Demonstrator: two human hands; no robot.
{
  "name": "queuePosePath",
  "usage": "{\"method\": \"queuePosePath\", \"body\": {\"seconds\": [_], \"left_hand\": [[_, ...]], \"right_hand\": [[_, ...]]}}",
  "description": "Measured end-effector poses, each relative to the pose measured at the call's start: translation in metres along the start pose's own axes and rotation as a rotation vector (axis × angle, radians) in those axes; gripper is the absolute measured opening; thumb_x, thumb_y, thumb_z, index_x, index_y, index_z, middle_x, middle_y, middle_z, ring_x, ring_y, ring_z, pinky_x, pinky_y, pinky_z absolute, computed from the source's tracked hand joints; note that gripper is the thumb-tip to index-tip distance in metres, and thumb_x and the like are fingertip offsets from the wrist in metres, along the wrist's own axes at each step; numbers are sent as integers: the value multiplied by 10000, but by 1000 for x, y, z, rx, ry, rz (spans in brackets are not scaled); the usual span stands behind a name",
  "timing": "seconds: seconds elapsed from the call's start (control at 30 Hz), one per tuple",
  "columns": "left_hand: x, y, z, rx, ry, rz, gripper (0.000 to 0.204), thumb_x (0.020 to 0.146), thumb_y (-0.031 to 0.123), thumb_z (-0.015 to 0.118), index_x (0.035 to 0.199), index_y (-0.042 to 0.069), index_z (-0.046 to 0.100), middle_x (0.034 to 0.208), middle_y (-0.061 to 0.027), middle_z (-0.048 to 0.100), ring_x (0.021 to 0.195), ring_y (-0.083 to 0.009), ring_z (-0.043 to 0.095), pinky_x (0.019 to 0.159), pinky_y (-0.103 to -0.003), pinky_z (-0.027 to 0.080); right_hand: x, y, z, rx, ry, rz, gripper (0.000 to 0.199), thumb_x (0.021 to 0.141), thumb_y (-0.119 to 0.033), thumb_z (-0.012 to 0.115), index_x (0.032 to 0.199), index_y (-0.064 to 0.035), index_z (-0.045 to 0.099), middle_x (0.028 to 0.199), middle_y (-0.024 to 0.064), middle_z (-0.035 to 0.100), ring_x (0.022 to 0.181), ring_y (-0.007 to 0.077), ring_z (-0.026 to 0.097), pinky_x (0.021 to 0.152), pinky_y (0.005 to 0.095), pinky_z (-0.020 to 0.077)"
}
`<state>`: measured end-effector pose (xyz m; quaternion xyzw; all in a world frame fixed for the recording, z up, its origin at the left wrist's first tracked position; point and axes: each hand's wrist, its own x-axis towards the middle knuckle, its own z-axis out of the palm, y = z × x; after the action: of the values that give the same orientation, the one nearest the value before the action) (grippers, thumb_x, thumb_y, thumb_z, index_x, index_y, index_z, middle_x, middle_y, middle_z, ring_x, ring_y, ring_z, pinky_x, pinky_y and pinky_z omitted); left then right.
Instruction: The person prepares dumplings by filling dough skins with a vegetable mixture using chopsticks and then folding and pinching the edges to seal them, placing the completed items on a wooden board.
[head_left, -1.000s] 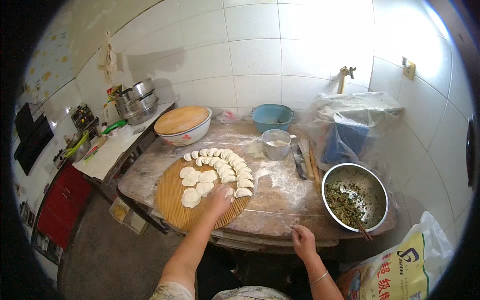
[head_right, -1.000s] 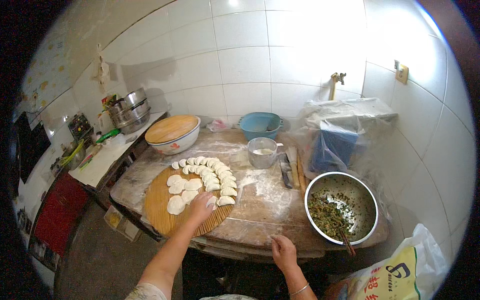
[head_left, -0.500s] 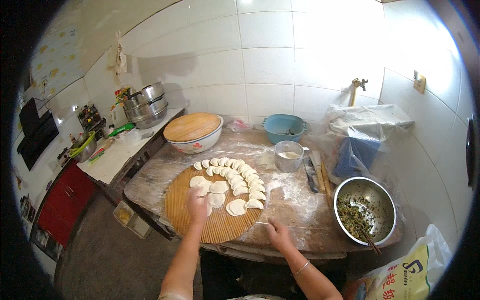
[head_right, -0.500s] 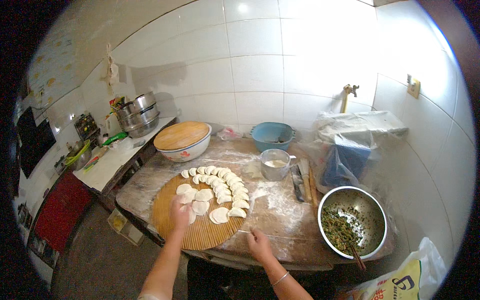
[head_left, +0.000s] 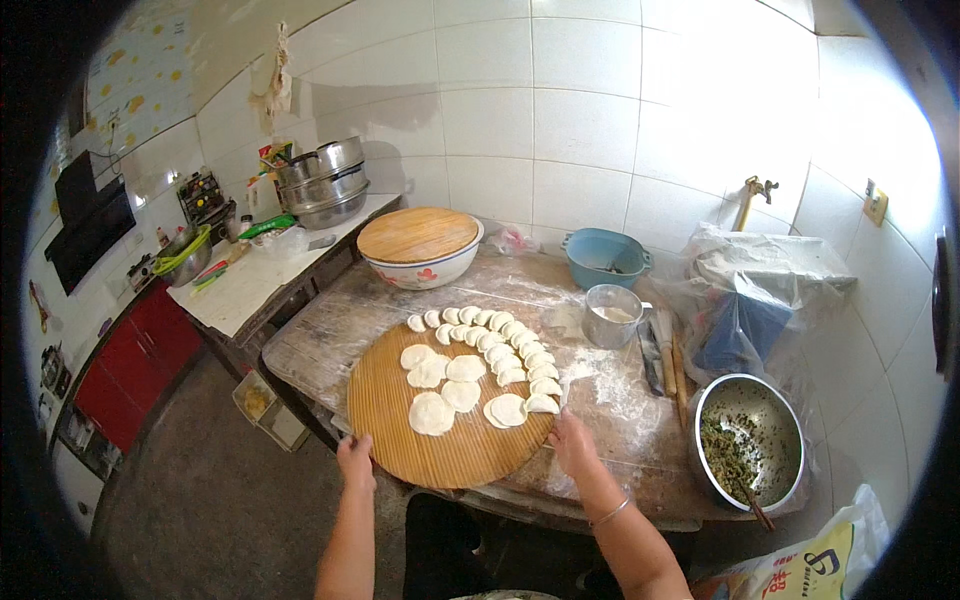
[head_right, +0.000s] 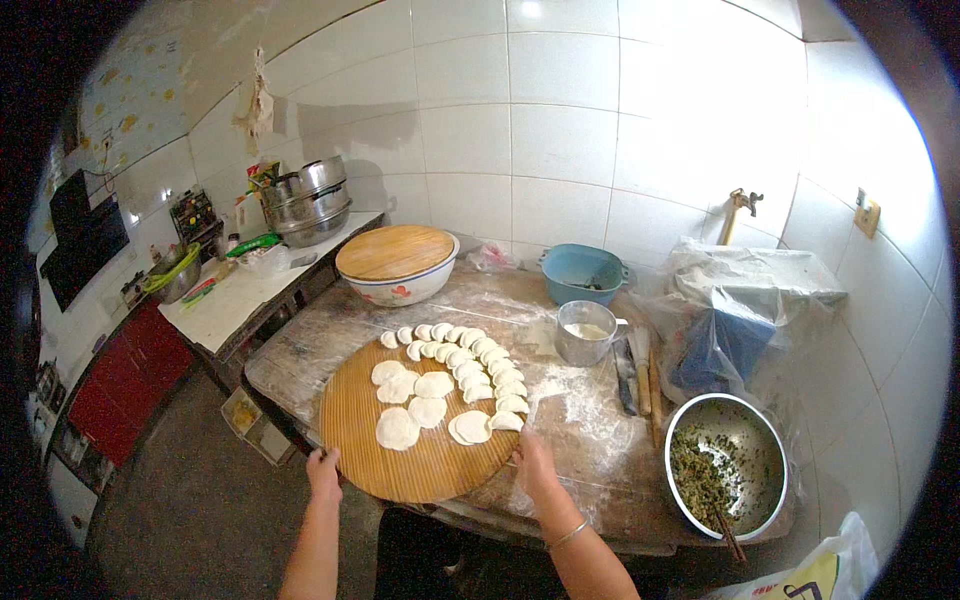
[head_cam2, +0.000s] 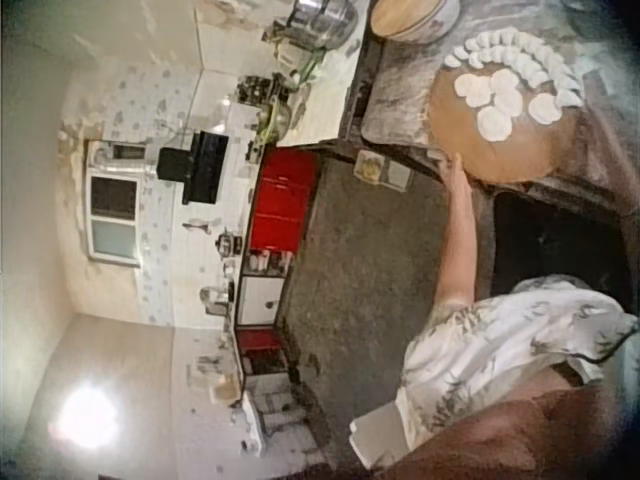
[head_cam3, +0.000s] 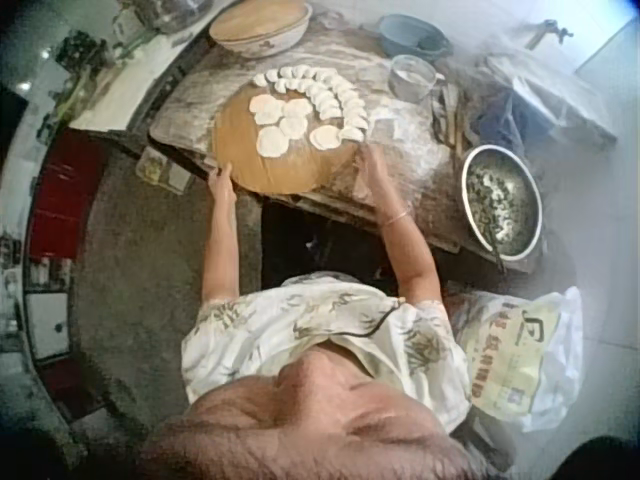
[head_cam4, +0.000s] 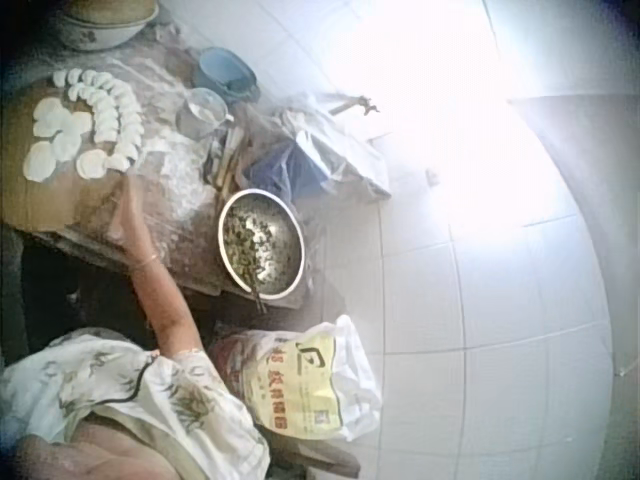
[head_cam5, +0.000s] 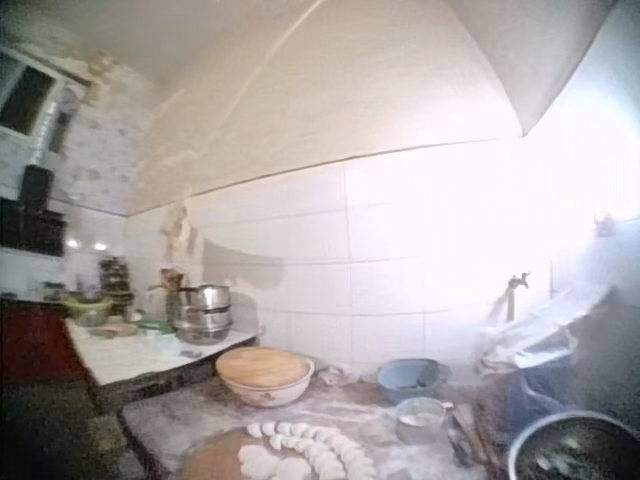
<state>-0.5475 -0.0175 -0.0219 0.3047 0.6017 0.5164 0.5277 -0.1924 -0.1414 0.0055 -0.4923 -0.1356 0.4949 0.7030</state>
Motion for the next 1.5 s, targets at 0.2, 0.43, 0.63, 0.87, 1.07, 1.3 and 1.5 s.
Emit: {"method": "queuePosePath", "body": {"seconds": [0.2,0.43,0.63,0.87,1.07,1.3,1.5], "left_hand": [[-80,-20,6,-111,44,176,526,855,97,598,1293,5,321,1267,-174,407,1126,-280,461,920,-416,407],[-94,13,83,348,-395,796,419,800,66,595,1196,-13,484,1227,-179,496,1176,-314,449,1021,-376,330],[-68,-4,207,794,-773,1152,375,848,179,537,1170,-13,538,1260,-197,501,1222,-337,426,1041,-411,325],[-67,-3,217,1147,-826,1275,403,839,203,534,1195,14,530,1260,-185,506,1207,-325,442,1024,-404,346],[-98,19,163,989,-984,1135,371,822,202,557,1162,54,557,1135,-193,565,1066,-344,523,928,-419,411],[-69,14,200,1166,-787,721,199,753,181,632,886,38,669,873,-181,649,818,-319,621,749,-411,485],[-89,47,201,1184,-797,617,82,688,20,626,749,-9,580,669,-108,589,612,-211,567,577,-326,457]], "right_hand": [[18,-30,-1,-131,29,-76,534,950,-306,449,1355,15,317,1294,169,460,1220,245,415,1032,347,310],[-24,-12,-71,-729,176,-697,396,947,-165,469,1281,46,435,1266,178,506,1177,261,488,985,372,388],[-119,-31,-104,-1394,280,-644,392,891,-147,567,1233,28,493,1270,227,488,1163,369,485,946,440,431],[-131,-17,-127,-1331,266,-732,326,844,-103,617,1129,35,541,1245,226,501,1154,395,476,957,439,421],[-131,-12,-122,-1241,258,-808,342,786,-97,652,1092,23,558,1185,222,531,1130,400,483,957,452,413],[-158,-34,-109,-1249,166,-933,365,765,-104,661,1108,-20,571,1145,192,565,1055,371,545,943,449,423],[-171,-44,-112,-1375,93,-820,195,808,-134,650,954,-5,651,914,155,652,834,344,614,724,421,499]]}}
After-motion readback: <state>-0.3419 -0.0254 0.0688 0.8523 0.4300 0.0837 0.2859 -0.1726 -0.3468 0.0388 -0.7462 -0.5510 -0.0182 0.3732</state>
